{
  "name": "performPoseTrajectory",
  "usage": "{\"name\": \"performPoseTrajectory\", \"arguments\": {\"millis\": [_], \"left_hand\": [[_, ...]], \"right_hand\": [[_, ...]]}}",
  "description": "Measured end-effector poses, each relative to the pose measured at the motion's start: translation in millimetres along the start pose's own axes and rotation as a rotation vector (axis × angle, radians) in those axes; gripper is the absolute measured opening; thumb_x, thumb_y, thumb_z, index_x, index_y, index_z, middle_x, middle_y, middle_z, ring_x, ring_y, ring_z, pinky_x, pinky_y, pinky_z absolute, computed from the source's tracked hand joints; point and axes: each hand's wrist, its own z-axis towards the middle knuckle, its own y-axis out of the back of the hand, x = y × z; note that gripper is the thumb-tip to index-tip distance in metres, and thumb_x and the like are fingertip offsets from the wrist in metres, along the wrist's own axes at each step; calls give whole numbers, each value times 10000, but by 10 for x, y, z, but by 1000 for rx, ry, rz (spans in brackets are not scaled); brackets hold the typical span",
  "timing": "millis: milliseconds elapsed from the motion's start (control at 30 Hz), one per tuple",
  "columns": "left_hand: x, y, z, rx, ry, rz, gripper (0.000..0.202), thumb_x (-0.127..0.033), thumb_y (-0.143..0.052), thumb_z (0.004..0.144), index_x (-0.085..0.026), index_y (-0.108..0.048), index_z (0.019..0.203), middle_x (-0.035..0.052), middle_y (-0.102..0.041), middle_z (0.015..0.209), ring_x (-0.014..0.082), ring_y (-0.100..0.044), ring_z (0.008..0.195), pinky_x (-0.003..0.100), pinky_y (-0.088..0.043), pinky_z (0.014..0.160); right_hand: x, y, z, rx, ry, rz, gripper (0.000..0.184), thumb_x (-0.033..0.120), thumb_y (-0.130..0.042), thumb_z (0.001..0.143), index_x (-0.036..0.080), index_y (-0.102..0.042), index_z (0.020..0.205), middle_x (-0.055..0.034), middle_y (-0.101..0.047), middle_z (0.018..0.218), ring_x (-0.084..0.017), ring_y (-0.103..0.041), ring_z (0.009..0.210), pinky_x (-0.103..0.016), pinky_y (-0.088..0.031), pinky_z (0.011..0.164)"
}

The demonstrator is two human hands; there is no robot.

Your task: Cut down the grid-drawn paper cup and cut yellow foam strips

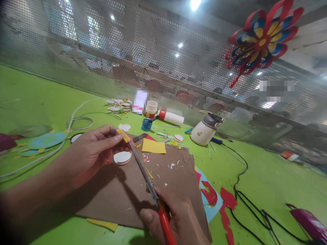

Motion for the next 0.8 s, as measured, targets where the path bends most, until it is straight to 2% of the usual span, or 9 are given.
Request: {"name": "performPoseTrajectory", "arguments": {"millis": [200, 433, 600, 800], "left_hand": [[-16, -7, 2, 7, 7, -3, 128, -57, -606, 872, -103, -665, 768, 64, -765, 775, 153, -728, 699, 235, -554, 692], [-5, 13, 4, 18, 2, -6, 135, -73, -610, 875, -112, -669, 760, 56, -764, 767, 154, -729, 706, 240, -559, 698], [-14, -3, 15, 13, 19, -2, 125, -61, -611, 866, -106, -667, 763, 64, -763, 771, 151, -720, 680, 243, -558, 664], [-25, -13, 7, -6, 42, 12, 120, -60, -616, 852, -107, -650, 748, 82, -763, 774, 164, -721, 682, 263, -565, 651]], "right_hand": [[-16, -6, -3, 18, 1, 3, 466, 562, -486, 957, 198, -728, 1119, -30, -688, 683, -181, -617, 592, -228, -406, 462], [-38, -38, -22, -33, 15, -46, 472, 601, -458, 956, 231, -710, 1106, -31, -713, 790, -168, -609, 634, -225, -359, 470], [-42, -22, -14, -36, 49, -75, 458, 601, -464, 955, 232, -715, 1055, 17, -568, 611, -145, -488, 545, -222, -329, 458], [-34, -49, -35, -61, 55, -74, 486, 605, -446, 963, 206, -721, 1007, 36, -439, 598, -126, -396, 543, -211, -308, 466]]}}
